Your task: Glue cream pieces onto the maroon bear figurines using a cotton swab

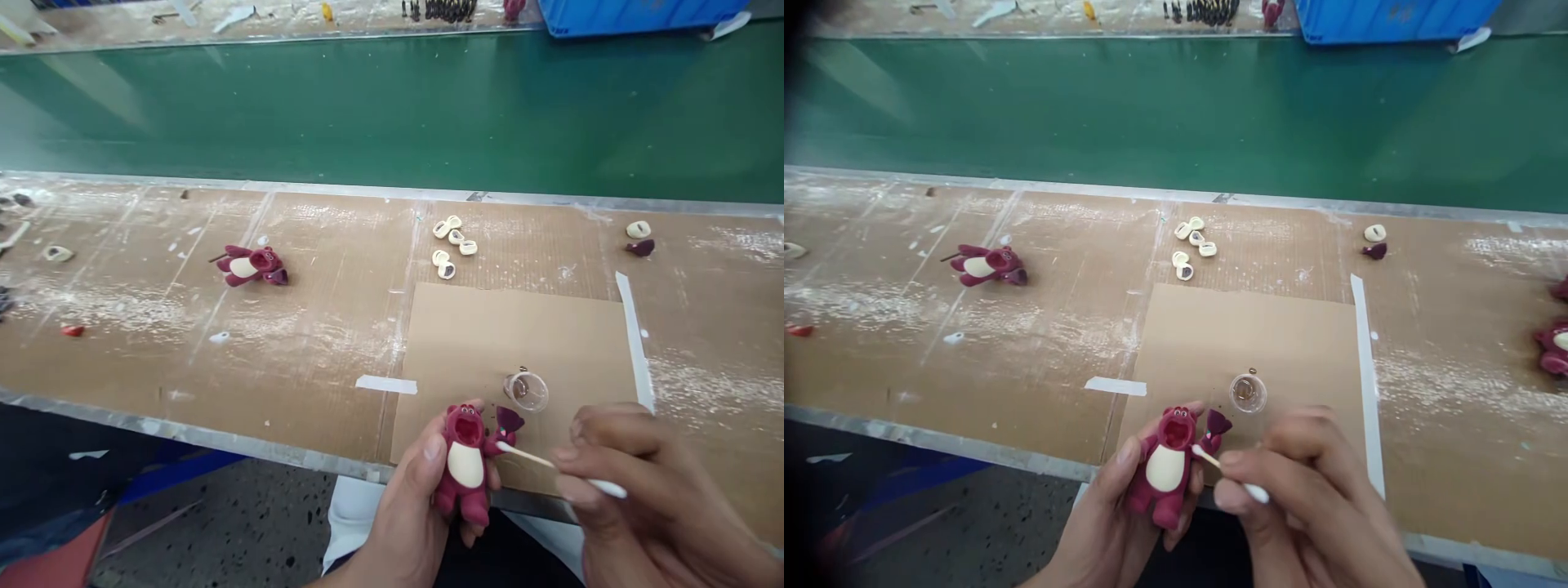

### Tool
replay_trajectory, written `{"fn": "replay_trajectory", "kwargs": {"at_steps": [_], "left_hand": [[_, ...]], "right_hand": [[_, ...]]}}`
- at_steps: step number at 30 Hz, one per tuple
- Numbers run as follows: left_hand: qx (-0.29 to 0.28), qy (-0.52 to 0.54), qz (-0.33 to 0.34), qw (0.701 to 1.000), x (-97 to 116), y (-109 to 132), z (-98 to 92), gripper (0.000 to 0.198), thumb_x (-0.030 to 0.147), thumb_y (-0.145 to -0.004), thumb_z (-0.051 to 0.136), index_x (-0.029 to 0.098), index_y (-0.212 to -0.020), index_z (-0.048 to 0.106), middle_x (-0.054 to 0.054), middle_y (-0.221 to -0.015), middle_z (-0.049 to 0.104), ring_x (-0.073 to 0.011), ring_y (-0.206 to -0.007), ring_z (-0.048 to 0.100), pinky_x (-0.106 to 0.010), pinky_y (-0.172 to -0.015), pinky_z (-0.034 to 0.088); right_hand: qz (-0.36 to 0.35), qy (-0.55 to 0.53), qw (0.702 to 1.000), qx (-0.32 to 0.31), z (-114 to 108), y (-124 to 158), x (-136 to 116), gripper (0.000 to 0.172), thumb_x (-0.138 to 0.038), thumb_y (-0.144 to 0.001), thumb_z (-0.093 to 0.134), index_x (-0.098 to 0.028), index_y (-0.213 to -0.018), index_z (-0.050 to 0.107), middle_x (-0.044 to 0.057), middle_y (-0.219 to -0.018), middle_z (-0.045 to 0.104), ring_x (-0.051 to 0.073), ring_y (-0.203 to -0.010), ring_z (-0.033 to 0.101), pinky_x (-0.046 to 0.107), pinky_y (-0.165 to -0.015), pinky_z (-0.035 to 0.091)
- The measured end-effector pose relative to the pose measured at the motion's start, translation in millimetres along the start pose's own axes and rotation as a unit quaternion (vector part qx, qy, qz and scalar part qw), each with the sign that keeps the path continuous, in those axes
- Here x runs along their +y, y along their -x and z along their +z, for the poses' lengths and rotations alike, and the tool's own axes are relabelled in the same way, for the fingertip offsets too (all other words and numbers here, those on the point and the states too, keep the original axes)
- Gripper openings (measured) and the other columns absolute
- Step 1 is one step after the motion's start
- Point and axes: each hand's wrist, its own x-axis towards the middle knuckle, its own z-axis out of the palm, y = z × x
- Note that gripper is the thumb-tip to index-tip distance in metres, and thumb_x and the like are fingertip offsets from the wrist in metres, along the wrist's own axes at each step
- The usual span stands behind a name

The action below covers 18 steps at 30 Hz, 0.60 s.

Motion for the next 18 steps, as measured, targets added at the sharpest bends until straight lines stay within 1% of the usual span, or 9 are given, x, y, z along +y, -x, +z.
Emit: {"fn": "replay_trajectory", "kwargs": {"at_steps": [2,4,6,9,11,12,14,16,18], "left_hand": [[-0.018,0.004,0.018,1.0,-2.7,-0.5,-0.3,0.053,0.064,-0.099,0.068,0.025,-0.134,0.079,-0.002,-0.071,0.068,-0.0086,-0.053,0.051,-0.016,-0.05,0.045],[-0.036,0.004,0.028,0.999,-7.1,-1.0,-2.2,0.052,0.063,-0.102,0.065,0.026,-0.135,0.078,-0.001,-0.07,0.065,-0.0088,-0.054,0.05,-0.016,-0.051,0.046],[-0.053,0.0,0.038,0.998,-12.2,-1.5,-5.2,0.052,0.063,-0.103,0.062,0.026,-0.137,0.077,-0.001,-0.073,0.066,-0.0083,-0.053,0.05,-0.016,-0.051,0.046],[-0.072,-0.004,0.063,0.995,-18.9,-1.8,-9.5,0.058,0.065,-0.105,0.056,0.025,-0.142,0.073,0.0,-0.068,0.062,-0.0084,-0.05,0.048,-0.015,-0.049,0.045],[-0.074,-0.001,0.068,0.995,-19.1,-1.2,-10.0,0.059,0.067,-0.104,0.056,0.026,-0.142,0.073,-0.001,-0.068,0.065,-0.0081,-0.05,0.048,-0.015,-0.048,0.044],[-0.066,-0.003,0.057,0.996,-17.2,-0.3,-9.3,0.058,0.067,-0.103,0.059,0.027,-0.142,0.074,-0.003,-0.073,0.068,-0.008,-0.051,0.05,-0.015,-0.049,0.045],[-0.038,-0.008,0.025,0.999,-9.2,2.6,-7.4,0.057,0.067,-0.099,0.067,0.028,-0.139,0.076,-0.005,-0.082,0.075,-0.0084,-0.055,0.056,-0.016,-0.053,0.048],[0.005,-0.011,-0.009,1.0,2.4,7.0,-6.7,0.061,0.068,-0.094,0.075,0.026,-0.137,0.077,-0.007,-0.086,0.078,-0.0097,-0.059,0.06,-0.018,-0.056,0.049],[0.045,-0.002,-0.039,0.998,13.7,11.0,-8.9,0.065,0.067,-0.088,0.082,0.023,-0.136,0.077,-0.008,-0.086,0.08,-0.0102,-0.058,0.061,-0.019,-0.054,0.049]], "right_hand": [[-0.009,-0.018,0.998,-0.054,5.5,-4.4,-4.0,0.017,-0.003,-0.098,0.07,-0.018,-0.106,0.073,0.004,-0.093,0.061,0.018,-0.087,0.062,0.031,-0.067,0.051],[-0.022,-0.035,0.996,-0.075,10.5,-8.0,-3.4,0.02,0.0,-0.096,0.068,-0.016,-0.107,0.073,0.003,-0.092,0.061,0.016,-0.087,0.06,0.031,-0.07,0.053],[-0.035,-0.038,0.996,-0.076,14.5,-9.4,0.0,0.021,0.002,-0.096,0.068,-0.016,-0.106,0.072,0.003,-0.091,0.061,0.016,-0.086,0.059,0.031,-0.072,0.054],[-0.038,-0.022,0.996,-0.075,17.5,-8.3,3.2,0.02,0.002,-0.097,0.069,-0.016,-0.105,0.073,0.003,-0.091,0.061,0.015,-0.085,0.058,0.031,-0.073,0.054],[-0.044,-0.005,0.996,-0.075,17.5,-7.0,0.8,0.017,0.0,-0.098,0.068,-0.015,-0.104,0.072,0.004,-0.091,0.061,0.016,-0.085,0.057,0.031,-0.074,0.054],[-0.05,-0.001,0.996,-0.08,17.0,-6.6,-1.4,0.017,0.0,-0.098,0.068,-0.015,-0.104,0.073,0.004,-0.09,0.061,0.016,-0.085,0.058,0.031,-0.074,0.054],[-0.044,-0.015,0.996,-0.071,15.3,-6.9,-4.9,0.016,-0.001,-0.098,0.068,-0.015,-0.103,0.072,0.004,-0.09,0.061,0.016,-0.085,0.059,0.031,-0.072,0.053],[-0.023,-0.027,0.999,-0.029,12.8,-9.7,-2.5,0.016,-0.002,-0.098,0.069,-0.017,-0.103,0.072,0.003,-0.091,0.062,0.017,-0.085,0.062,0.031,-0.07,0.051],[-0.008,-0.006,1.0,0.026,10.2,-15.0,7.1,0.017,-0.003,-0.097,0.07,-0.018,-0.105,0.072,0.003,-0.094,0.064,0.017,-0.087,0.064,0.03,-0.07,0.051]]}}
